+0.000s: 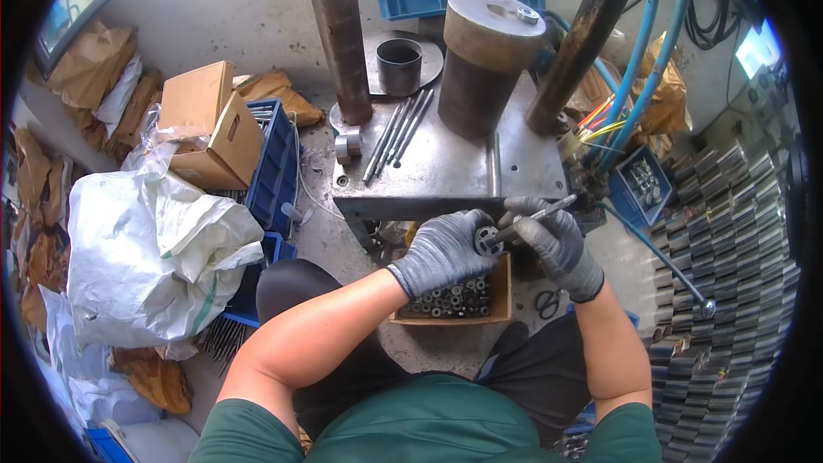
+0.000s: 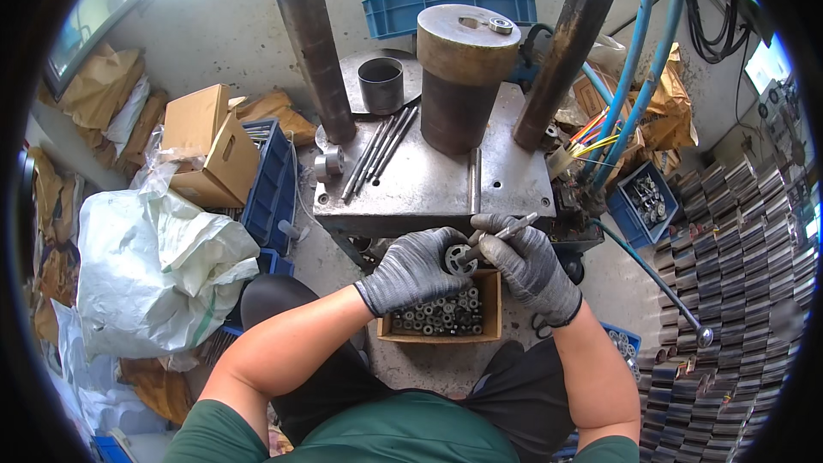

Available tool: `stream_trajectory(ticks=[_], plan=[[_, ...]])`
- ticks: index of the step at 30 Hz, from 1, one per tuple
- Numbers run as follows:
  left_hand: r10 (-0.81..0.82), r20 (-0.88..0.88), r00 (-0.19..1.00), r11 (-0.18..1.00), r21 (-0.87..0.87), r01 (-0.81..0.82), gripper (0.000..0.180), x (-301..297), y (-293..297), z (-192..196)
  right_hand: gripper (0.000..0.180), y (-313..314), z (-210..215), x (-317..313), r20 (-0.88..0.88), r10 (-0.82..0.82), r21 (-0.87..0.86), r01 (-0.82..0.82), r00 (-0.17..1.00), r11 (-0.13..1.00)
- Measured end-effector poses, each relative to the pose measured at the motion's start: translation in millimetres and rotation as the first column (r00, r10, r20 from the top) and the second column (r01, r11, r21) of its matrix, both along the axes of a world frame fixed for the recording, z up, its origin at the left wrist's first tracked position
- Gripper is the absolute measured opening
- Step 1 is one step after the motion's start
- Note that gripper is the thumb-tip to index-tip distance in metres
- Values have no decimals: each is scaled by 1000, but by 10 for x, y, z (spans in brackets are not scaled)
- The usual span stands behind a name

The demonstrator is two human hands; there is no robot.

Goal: Operating a press machine to assemble or process metal components.

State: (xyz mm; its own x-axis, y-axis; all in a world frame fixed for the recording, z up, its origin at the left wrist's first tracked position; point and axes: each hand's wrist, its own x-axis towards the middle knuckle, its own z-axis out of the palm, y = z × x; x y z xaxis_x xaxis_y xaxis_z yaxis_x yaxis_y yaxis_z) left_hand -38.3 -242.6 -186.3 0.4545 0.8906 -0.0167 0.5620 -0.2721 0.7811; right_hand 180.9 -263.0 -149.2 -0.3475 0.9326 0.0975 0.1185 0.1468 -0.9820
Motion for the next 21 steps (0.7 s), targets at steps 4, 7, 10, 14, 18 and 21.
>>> stream_trajectory(ticks=[4, 7, 10, 14, 18, 21], plan=[[-3, 18, 1000, 1000, 20, 3, 61, 9, 3, -9, 32, 3, 21, -32, -16, -94, -116, 92, 995, 989], [0, 112, 994, 999, -43, 5, 58, 33, 28, -169, 31, 18, -4, -81, 84, -106, -48, 110, 991, 993], [26, 260, 965, 964, -262, 44, 58, 121, 53, -496, 29, 5, -41, -178, 64, -117, -52, 120, 991, 991], [26, 657, 754, 826, -439, 354, 48, 244, -180, -682, 32, 61, -145, -119, 337, -118, 62, 103, 934, 993], [196, 691, 695, 498, -681, 537, 29, 226, -351, -835, 50, 145, -55, 64, 777, -20, 125, -124, 629, 984], [219, 595, 774, 506, -747, 431, 26, 308, -415, -951, 38, 82, -7, 348, 757, -159, 281, -96, 634, 955]])
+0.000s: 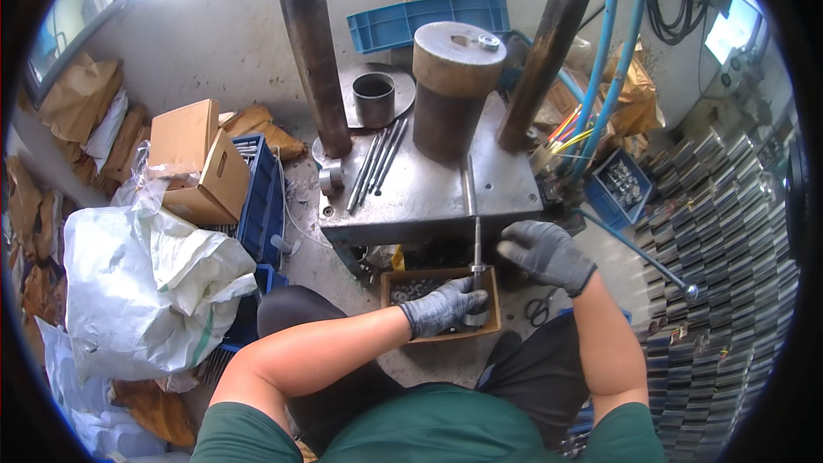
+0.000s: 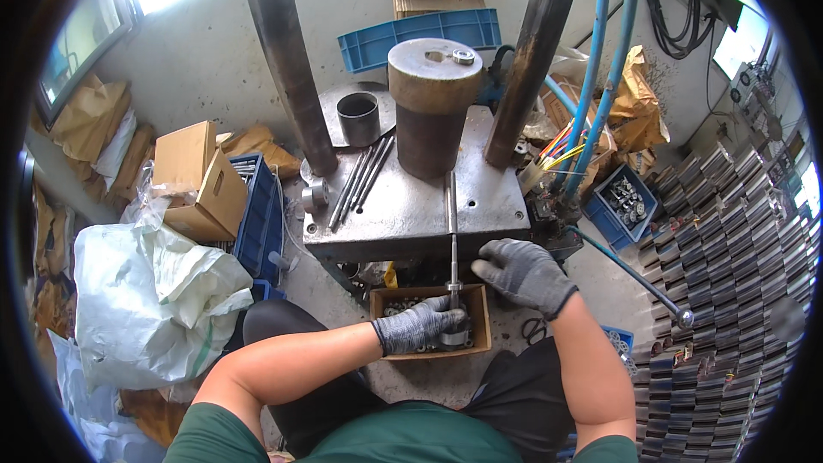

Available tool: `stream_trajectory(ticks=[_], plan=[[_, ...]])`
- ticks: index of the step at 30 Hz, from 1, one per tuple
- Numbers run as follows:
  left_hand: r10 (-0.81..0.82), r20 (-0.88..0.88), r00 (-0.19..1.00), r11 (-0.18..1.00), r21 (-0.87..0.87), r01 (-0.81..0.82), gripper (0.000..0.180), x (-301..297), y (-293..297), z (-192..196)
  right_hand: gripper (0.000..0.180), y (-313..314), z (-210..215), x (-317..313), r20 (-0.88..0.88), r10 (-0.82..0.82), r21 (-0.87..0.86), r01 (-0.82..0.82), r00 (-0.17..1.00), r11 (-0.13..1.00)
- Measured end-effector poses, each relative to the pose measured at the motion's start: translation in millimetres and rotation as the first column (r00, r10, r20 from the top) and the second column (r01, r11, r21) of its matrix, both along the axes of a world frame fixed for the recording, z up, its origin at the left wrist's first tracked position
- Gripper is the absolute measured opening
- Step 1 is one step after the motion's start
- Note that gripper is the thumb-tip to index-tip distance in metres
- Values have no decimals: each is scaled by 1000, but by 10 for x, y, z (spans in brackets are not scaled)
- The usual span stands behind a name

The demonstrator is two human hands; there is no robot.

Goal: Operating a press machine to assemble or process metal components.

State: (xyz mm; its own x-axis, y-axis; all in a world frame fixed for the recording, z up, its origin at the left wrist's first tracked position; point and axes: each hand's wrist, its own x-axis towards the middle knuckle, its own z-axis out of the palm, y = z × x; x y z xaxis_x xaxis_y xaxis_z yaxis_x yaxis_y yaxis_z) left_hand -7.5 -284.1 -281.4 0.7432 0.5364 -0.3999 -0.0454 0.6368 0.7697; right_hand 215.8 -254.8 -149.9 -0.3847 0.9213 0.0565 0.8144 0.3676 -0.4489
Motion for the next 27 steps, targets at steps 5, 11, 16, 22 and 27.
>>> stream_trajectory(ticks=[5, 11, 16, 22, 27], plan=[[-69, -69, 995, 985, -164, 57, 18, 25, 95, 38, 17, -393, 625, 391, -46, -56, 218, 65, 997, 974], [66, 2, 998, 983, -169, -65, 19, 68, 196, 40, 10, -855, 1201, 1004, 231, -243, 359, 149, 942, 921], [76, 50, 996, 977, -201, -65, 15, 59, 482, -27, 18, -1119, 1429, 1589, 510, -380, 343, 222, 772, 913], [98, -18, 995, 995, -18, -98, 17, 128, 478, -22, 32, -1251, 1458, 1639, 560, -369, 93, 386, 742, 918], [152, 24, 988, 884, 443, -147, 24, 19, 438, -473, 33, -1224, 1376, 1606, 432, -350, 158, 313, 831, 937]])
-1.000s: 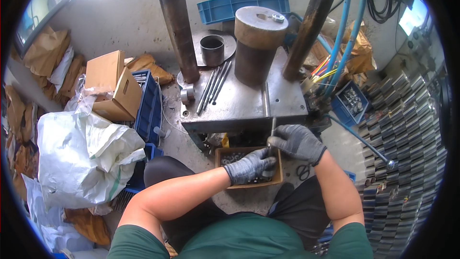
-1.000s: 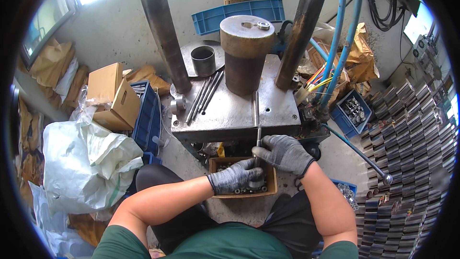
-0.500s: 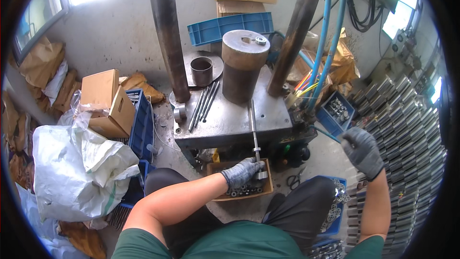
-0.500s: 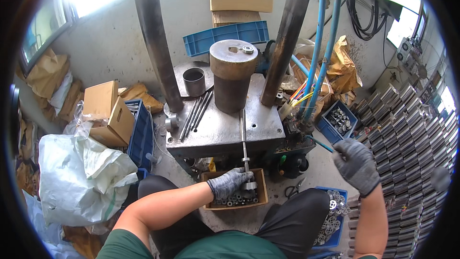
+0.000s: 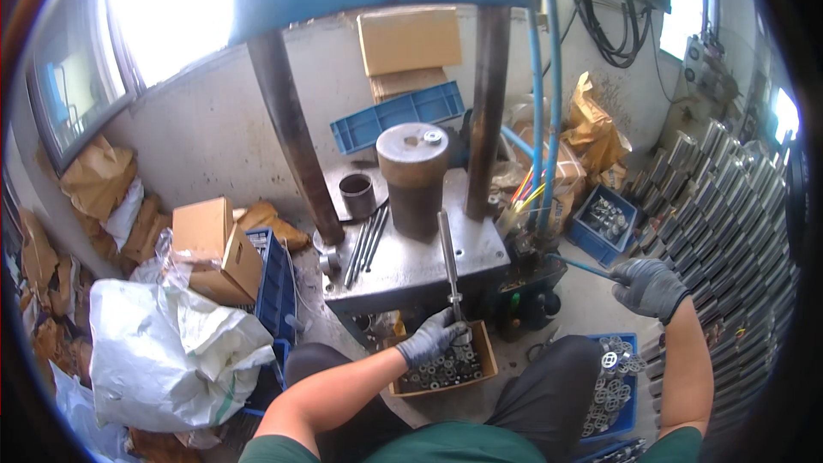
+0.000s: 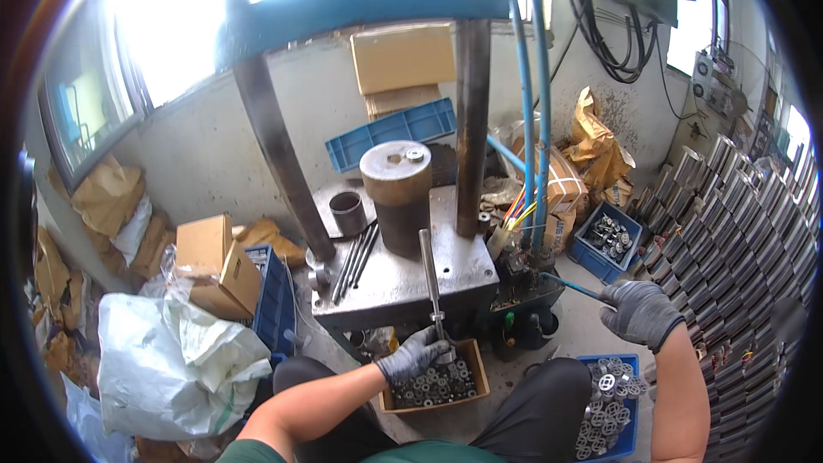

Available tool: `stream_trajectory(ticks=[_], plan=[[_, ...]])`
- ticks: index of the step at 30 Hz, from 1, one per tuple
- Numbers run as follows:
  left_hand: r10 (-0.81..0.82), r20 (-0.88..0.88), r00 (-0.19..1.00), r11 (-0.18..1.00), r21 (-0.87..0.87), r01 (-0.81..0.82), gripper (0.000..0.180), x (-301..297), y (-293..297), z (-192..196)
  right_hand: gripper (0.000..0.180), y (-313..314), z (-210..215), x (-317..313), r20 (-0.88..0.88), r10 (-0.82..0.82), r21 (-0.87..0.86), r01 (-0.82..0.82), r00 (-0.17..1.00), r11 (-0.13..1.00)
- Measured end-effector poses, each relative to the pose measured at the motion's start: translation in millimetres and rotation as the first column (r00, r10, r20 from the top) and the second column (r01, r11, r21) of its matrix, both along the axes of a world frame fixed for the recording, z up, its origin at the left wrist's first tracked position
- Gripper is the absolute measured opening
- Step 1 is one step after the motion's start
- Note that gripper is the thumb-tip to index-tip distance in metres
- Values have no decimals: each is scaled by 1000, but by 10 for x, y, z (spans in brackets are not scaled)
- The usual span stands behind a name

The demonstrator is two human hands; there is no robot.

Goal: Operating a press machine to assemble or process metal components.

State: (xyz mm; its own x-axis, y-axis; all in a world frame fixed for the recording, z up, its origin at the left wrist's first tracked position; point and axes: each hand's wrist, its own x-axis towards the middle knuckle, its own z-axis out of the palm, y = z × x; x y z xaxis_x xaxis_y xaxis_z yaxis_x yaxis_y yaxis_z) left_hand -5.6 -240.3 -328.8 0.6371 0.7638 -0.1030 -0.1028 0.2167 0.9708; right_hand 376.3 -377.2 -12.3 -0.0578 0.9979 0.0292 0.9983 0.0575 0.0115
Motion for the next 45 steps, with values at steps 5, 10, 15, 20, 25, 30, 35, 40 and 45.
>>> stream_trajectory(ticks=[5, 10, 15, 20, 25, 30, 35, 40, 45], plan=[[82, -71, 994, 947, 315, -56, 25, -11, -70, 971, 33, -43, 0, -30, 33, -18, 23, 17, 999, 1000], [219, 226, 949, 926, 258, -275, 32, -106, 275, 1580, 32, -50, 31, -5, 36, 9, 23, -10, 999, 1000], [201, 471, 859, 865, 326, -382, 16, -226, 1279, 2626, 35, -60, 62, 39, -29, -10, -43, 9, 1000, 999], [667, -74, 742, 406, 870, -278, 11, -455, 2262, 3047, 37, -39, 43, 89, -30, -8, -52, 7, 1000, 999], [715, -191, 672, 537, 766, -354, 16, -344, 2903, 3072, 37, -46, 11, 134, -22, 24, 2, -24, 999, 1000], [769, -298, 565, 526, 797, -296, 30, -55, 2749, 3223, 36, -47, -11, 168, -17, -18, -24, 17, 1000, 1000], [825, -294, 482, 422, 888, -181, 35, 12, 2470, 3336, 35, -41, 17, 143, -32, 4, 0, -4, 999, 1000], [841, -298, 451, 385, 916, -114, 38, 30, 2483, 3316, 35, -52, 18, 176, -58, 29, 19, -28, 998, 999], [773, -320, 548, 506, 832, -227, 40, -28, 2579, 3337, 37, -61, -32, 193, -48, 16, 18, -16, 999, 1000]])
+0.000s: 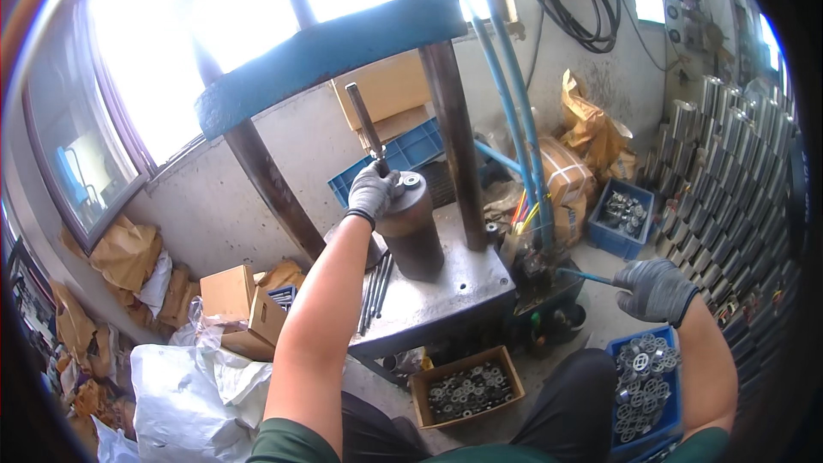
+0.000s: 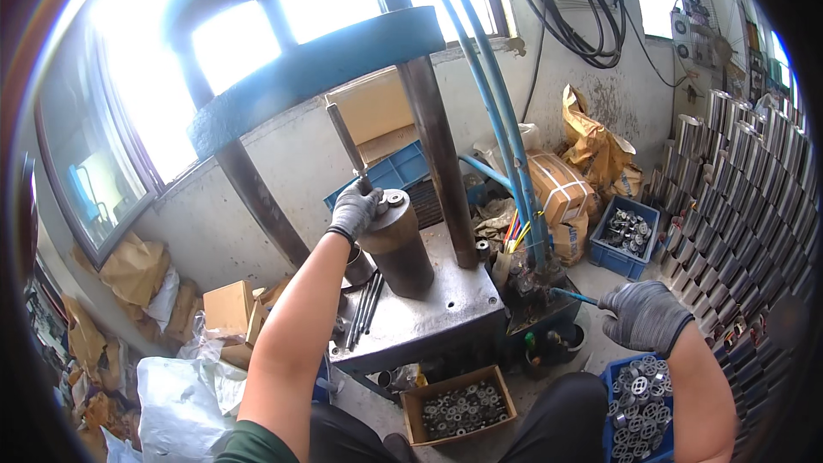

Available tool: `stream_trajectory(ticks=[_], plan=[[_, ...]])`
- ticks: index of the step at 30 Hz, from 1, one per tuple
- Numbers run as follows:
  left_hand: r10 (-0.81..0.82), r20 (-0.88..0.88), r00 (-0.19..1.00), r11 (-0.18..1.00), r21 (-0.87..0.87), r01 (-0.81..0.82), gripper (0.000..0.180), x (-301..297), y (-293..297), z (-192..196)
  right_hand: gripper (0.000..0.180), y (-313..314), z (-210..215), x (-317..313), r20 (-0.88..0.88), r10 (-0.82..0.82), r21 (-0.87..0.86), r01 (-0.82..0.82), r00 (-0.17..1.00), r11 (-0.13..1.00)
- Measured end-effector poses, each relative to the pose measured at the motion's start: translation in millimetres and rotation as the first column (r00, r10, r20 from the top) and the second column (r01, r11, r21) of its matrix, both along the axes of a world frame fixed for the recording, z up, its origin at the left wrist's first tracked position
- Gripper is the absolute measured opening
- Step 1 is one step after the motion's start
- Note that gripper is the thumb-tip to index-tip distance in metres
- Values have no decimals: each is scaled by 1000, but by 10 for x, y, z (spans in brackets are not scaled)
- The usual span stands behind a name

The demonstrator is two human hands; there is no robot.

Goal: Operating a press machine to assemble or process metal components.

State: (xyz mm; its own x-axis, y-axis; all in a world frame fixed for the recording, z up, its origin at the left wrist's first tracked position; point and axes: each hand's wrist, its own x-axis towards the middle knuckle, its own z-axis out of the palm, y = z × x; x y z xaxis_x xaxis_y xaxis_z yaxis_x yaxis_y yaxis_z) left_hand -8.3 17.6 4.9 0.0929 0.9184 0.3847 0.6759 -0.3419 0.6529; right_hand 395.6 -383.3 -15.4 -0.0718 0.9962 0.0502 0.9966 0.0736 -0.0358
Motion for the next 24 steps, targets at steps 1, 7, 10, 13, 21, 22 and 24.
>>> stream_trajectory(ticks=[1, 7, 10, 13, 21, 22, 24], plan=[[-30, 101, 994, 995, -88, 39, 40, 29, -8, 41, 37, -9, -17, 12, 7, -4, 0, 4, 1000, 1000], [-170, 666, 727, 985, 120, 121, 38, 305, 13, -24, 42, -201, -152, -239, 12, 91, -267, -84, 996, 960], [-356, 740, 571, 934, 285, 213, 31, 175, 207, -223, 45, -266, -252, -464, 145, 84, -492, -2, 986, 871], [-297, 778, 554, 954, 215, 209, 33, 297, 103, -147, 38, -539, -649, -311, 139, 1, -404, 56, 990, 913], [-236, 761, 604, 971, 159, 179, 32, 259, -15, -39, 26, -598, -719, -474, 49, -75, -137, 81, 996, 987], [-271, 771, 576, 962, 197, 188, 33, 294, -20, -44, 24, -633, -751, -481, 52, -85, -84, 89, 995, 992], [-246, 740, 626, 969, 181, 167, 34, 295, -25, -40, 19, -667, -772, -472, 53, -92, -3, 92, 994, 996]])
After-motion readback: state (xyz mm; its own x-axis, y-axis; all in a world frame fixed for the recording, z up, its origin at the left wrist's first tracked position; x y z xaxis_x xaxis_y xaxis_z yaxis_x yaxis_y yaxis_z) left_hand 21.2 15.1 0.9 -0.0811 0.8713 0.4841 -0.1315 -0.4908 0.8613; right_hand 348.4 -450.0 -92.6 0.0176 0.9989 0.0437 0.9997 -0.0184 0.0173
